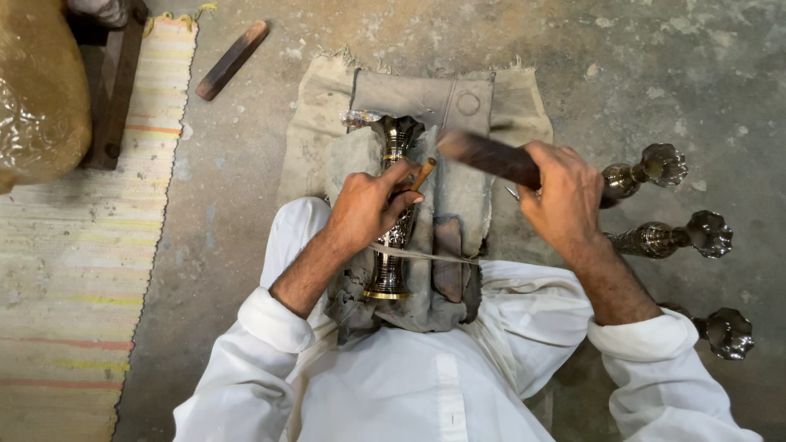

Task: The person sits on the floor holding a chisel against an ornate brass vase and strikes the chisel with a wooden mallet to engrave decorative patterns into the metal, repositioning the chisel repeatedly across the vase surface.

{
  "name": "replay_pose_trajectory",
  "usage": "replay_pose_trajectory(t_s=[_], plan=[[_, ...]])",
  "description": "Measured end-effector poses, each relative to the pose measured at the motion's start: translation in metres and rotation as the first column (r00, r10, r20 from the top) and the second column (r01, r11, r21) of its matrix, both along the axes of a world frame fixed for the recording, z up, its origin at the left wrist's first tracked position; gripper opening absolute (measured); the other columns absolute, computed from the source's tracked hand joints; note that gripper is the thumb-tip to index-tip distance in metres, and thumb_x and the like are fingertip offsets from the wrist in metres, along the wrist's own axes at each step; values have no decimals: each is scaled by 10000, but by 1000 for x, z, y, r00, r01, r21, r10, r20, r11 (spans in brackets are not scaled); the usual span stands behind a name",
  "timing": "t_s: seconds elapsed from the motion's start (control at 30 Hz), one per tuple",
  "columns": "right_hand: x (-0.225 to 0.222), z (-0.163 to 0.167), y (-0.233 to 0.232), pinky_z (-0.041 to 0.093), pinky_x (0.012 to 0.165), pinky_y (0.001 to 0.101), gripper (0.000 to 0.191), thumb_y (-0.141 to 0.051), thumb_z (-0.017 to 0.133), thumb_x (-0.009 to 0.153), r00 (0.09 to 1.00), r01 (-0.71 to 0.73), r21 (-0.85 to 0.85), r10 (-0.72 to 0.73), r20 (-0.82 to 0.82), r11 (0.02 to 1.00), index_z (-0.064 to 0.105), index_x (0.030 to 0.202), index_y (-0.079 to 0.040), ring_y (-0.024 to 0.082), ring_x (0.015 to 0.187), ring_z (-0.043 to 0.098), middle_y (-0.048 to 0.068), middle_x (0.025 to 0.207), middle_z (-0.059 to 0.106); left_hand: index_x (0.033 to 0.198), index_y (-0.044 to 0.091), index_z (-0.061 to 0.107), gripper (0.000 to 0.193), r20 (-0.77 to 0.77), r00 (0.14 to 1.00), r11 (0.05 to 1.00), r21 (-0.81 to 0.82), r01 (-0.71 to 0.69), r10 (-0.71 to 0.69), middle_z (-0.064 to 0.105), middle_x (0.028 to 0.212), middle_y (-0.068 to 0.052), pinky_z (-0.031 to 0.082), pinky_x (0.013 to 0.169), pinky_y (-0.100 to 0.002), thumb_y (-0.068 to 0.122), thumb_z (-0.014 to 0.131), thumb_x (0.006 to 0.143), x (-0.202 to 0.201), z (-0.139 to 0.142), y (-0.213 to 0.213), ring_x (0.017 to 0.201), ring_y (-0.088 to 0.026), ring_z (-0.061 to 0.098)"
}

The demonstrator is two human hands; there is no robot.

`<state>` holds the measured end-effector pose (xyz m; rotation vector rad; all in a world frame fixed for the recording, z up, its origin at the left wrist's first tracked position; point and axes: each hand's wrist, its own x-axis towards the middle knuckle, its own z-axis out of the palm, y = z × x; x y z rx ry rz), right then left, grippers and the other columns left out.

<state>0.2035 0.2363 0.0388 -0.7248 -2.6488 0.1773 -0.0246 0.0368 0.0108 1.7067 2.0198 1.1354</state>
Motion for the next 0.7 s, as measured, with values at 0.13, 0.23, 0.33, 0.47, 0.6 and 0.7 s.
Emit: replay_pose_trajectory(t_s=[0.13,0.23,0.33,0.47,0.6,0.7], plan=[[-2,5,2,486,741,430,315,-58,820,798,1000,9,-96,-8,19,995,682,1080,-36,286,817,664,131,881,689,1206,88,618,355,2,1000,1000,10,9,-9,729,714,-129,557,572,-437,271,766,940,0,-1,1,618,-340,721],[-3,8,2,495,754,433,297,-71,813,799,999,-25,-50,26,22,998,673,1061,-45,290,831,672,123,897,700,1208,86,625,363,-7,1000,1000,17,3,-2,727,710,-137,551,571,-447,272,771,932,0,-1,0,629,-355,717],[-2,9,2,495,735,445,259,-87,812,840,1000,1,-126,-2,-9,992,661,1044,-41,302,828,671,136,904,693,1218,87,625,355,6,1000,998,58,21,-21,736,751,-138,556,586,-445,266,762,942,0,0,2,648,-354,722],[-1,6,2,495,713,444,265,-96,807,842,999,26,-210,-32,-24,977,667,1062,-46,288,803,671,132,882,694,1219,88,628,353,-2,1000,999,40,19,-19,738,763,-143,553,605,-457,266,762,946,-1,2,1,674,-374,715],[1,1,6,495,753,441,297,-70,802,796,999,-46,-34,46,-20,998,673,1061,-32,297,849,662,152,913,685,1227,97,635,354,14,1000,1000,-2,0,0,730,747,-155,553,615,-461,272,762,946,0,3,1,681,-382,714],[-1,-6,9,488,699,430,271,-88,796,823,999,4,-193,-11,-36,981,674,1058,-30,261,786,657,134,892,686,1226,91,627,353,11,999,999,37,34,-34,746,785,-145,559,623,-455,267,752,948,-1,3,2,704,-374,725]])
